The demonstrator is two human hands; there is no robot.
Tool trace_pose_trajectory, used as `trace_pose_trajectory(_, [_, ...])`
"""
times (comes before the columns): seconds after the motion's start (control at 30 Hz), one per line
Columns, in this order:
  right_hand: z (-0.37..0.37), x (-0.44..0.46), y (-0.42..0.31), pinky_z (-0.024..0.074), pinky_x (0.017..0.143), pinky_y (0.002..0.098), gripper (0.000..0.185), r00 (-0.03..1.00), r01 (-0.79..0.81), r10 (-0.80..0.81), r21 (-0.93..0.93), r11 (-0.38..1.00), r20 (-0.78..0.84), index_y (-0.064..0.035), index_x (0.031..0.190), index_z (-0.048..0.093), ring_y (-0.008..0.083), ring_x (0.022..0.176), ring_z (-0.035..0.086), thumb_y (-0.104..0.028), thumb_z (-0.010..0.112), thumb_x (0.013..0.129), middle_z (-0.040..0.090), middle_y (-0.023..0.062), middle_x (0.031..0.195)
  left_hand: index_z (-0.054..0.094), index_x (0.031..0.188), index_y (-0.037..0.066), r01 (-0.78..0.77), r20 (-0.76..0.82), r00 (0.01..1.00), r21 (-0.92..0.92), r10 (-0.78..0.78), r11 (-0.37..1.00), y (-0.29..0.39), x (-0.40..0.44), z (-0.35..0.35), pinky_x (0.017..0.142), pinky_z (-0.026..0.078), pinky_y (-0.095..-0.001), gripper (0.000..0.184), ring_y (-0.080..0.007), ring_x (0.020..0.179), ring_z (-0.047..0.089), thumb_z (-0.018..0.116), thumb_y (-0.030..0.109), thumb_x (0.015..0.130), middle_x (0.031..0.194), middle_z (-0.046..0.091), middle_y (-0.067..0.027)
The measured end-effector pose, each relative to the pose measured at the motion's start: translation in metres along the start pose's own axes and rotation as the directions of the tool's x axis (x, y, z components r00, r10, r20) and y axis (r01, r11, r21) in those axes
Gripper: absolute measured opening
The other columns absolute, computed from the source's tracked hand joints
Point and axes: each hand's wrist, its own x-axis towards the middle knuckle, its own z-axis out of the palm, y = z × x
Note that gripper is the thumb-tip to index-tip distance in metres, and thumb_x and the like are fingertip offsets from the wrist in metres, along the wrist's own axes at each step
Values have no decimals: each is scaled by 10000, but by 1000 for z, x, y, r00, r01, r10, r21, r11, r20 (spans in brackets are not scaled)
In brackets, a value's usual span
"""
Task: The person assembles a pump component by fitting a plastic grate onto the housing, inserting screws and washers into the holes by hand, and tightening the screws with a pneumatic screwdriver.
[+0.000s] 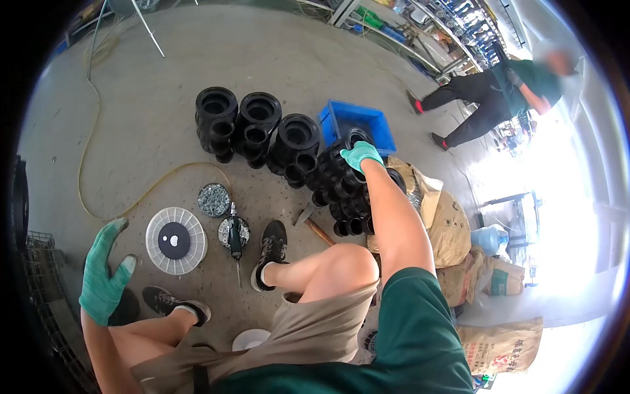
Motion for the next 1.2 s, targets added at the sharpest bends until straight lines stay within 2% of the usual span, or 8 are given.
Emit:
trace_pose_trajectory(0.23, [-32,-88,-56,427,1141,432,689,879,434,-390,118,893,-273,-34,1450,562,345,1344,570,-511,625,957,612,194,1433,536,1449,4,5,-323,942,-255,-90,967,5,0,-18,1179,358,-375,553,-210,1374,520,729,128,946,1463,585,-124])
trace_pose_trajectory(0.33, [-14,-117,-103,478,1055,321,560,727,655,-650,509,558,-222,-55,1491,525,183,1225,623,-211,697,982,657,121,1371,646,1361,70,-235,-745,667,-207,3,950,-4,-16,-73,990,490,-328,418,-147,1066,620,720,240,987,1181,704,-30])
trace_pose_trajectory(0.43, [-1,-214,-155,403,1137,347,633,484,714,-874,592,372,-35,-87,1597,376,226,1332,519,-148,618,1016,532,125,1497,544,1413,14,-625,-784,617,-433,71,649,11,-72,-150,1058,475,-433,548,-260,1237,598,644,368,1006,1367,616,-138])
trace_pose_trajectory(0.53, [42,-243,-181,390,1151,386,589,144,920,-982,349,177,119,-67,1531,476,279,1438,454,-272,640,1003,465,155,1572,630,1366,61,-422,-814,577,-371,-71,827,-42,-174,-183,1055,494,-439,466,-240,1200,635,632,369,1016,1383,640,-105])
trace_pose_trajectory(0.6, [75,-265,-191,432,1113,393,547,221,762,-883,492,421,414,-58,1402,609,318,1403,515,-389,662,970,522,177,1530,652,1348,43,85,-868,463,-158,-179,984,-75,-239,-156,934,507,-310,446,-142,1014,615,705,320,1002,1107,698,0])
trace_pose_trajectory(0.73, [130,-305,-203,502,1024,434,493,230,939,-768,71,337,598,-43,1243,694,400,1174,627,-433,666,944,667,203,1292,606,1403,24,691,-677,163,-441,-718,573,-153,-383,-32,1052,477,-373,465,-249,1219,633,640,278,1015,1359,667,-160])
trace_pose_trajectory(0.97, [201,-340,-191,530,933,460,406,167,929,-730,143,342,663,-66,1188,723,396,1064,673,-393,665,953,718,206,1142,642,1328,37,776,-580,-21,-523,-814,352,-170,-500,151,977,531,-351,331,-227,1075,697,604,95,1005,1210,728,-135])
trace_pose_trajectory(1.2, [245,-343,-191,515,999,451,496,182,957,-694,35,287,697,-121,1278,698,378,1147,665,-495,619,963,709,184,1230,661,1271,13,716,-931,221,-47,-290,696,-137,-478,-33,972,536,-342,297,-250,1090,704,614,49,980,1196,723,-161])
